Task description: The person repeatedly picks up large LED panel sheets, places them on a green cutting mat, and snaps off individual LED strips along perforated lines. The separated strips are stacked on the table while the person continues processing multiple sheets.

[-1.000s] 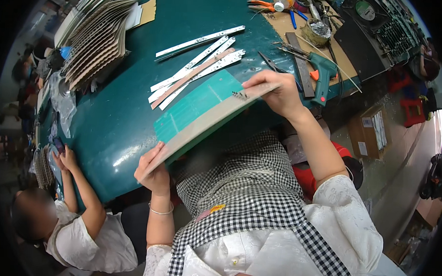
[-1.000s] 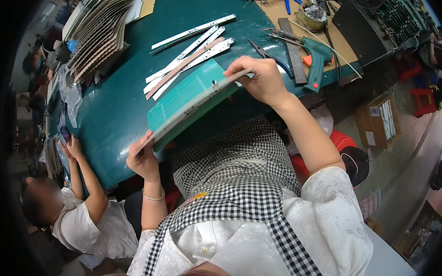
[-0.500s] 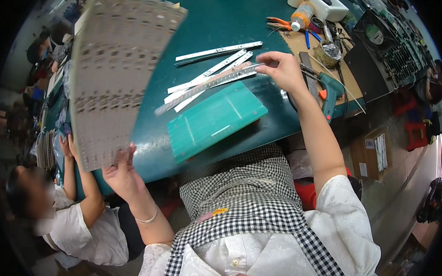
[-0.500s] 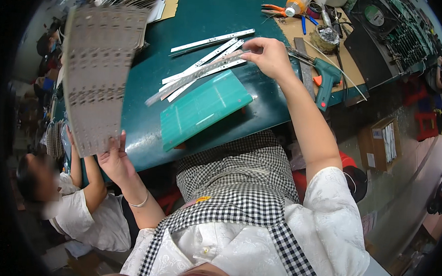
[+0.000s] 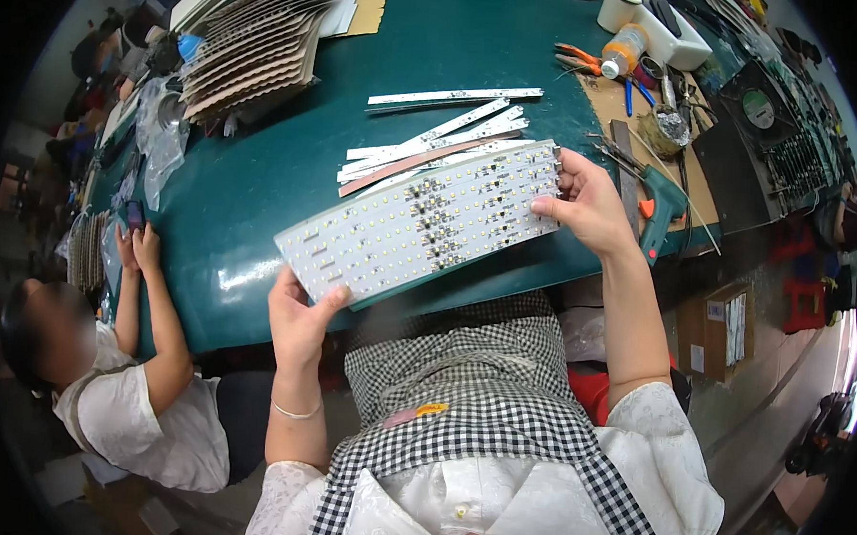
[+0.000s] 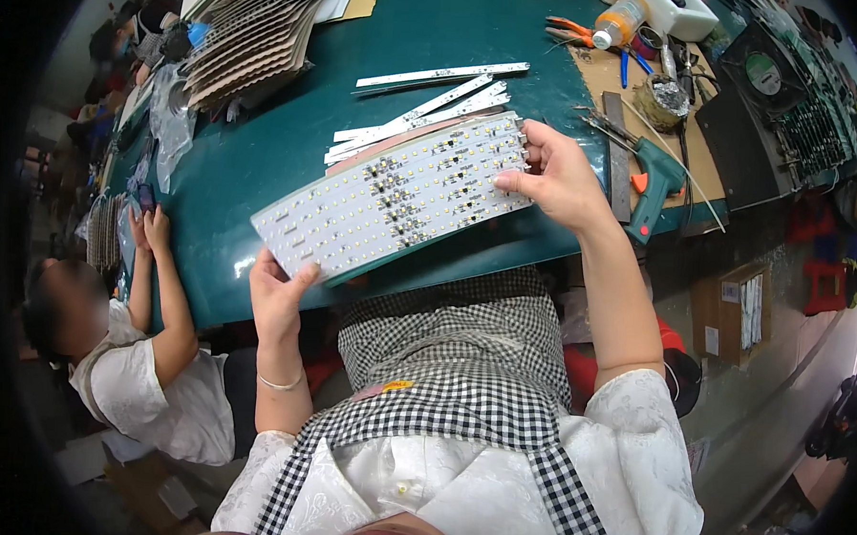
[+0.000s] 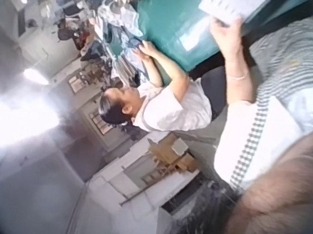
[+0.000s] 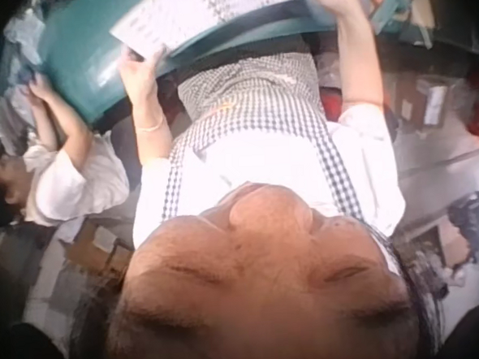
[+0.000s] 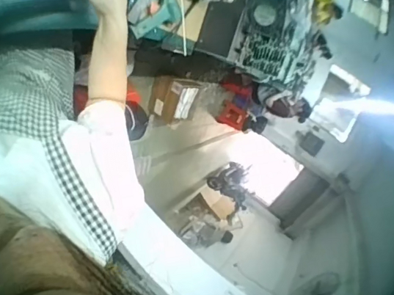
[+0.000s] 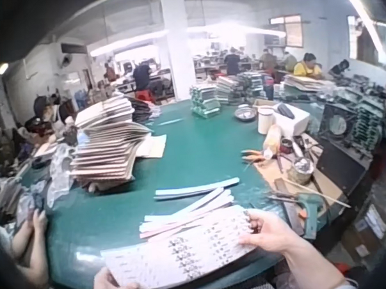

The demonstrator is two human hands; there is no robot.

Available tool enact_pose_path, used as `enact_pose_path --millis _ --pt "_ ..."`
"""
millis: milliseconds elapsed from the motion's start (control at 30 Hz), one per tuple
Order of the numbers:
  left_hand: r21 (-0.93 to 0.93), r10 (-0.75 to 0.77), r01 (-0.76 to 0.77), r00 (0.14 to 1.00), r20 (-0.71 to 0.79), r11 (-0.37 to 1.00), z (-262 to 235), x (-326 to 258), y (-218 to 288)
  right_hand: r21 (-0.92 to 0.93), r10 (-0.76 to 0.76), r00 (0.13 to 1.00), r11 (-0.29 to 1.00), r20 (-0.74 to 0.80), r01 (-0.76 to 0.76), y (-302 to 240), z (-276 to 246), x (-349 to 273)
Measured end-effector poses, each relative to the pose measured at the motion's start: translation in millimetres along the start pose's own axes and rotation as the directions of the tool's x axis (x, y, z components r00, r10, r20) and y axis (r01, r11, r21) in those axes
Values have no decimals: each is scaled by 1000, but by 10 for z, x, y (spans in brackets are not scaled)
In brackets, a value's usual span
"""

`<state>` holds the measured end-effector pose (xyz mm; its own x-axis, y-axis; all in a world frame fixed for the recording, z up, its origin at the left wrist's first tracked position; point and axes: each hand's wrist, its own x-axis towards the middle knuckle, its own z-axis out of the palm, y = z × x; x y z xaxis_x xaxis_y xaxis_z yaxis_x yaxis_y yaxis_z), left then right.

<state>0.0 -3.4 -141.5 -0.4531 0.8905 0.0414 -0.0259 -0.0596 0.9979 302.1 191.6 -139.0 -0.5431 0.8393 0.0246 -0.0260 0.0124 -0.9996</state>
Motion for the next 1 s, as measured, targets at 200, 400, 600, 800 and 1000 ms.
enact_pose_path --millis 200,400,600,800,1000 --pt "-57 -97 98 995 13 994 -64 171 -153 -3 63 996 998 62 -63 -30 -8 186" --pt "5 -104 103 994 33 995 -35 241 -141 -102 81 995 992 62 -75 -76 15 282" --pt "104 -21 25 999 -43 994 1 90 -172 -150 37 997 988 69 -27 -12 -42 253" --pt "195 274 -250 956 -106 949 89 -86 -258 -273 -39 998 962 -41 26 -8 -25 15" --pt "387 548 -496 836 -28 777 85 -157 -415 -395 -407 909 853 -95 341 203 54 -139"
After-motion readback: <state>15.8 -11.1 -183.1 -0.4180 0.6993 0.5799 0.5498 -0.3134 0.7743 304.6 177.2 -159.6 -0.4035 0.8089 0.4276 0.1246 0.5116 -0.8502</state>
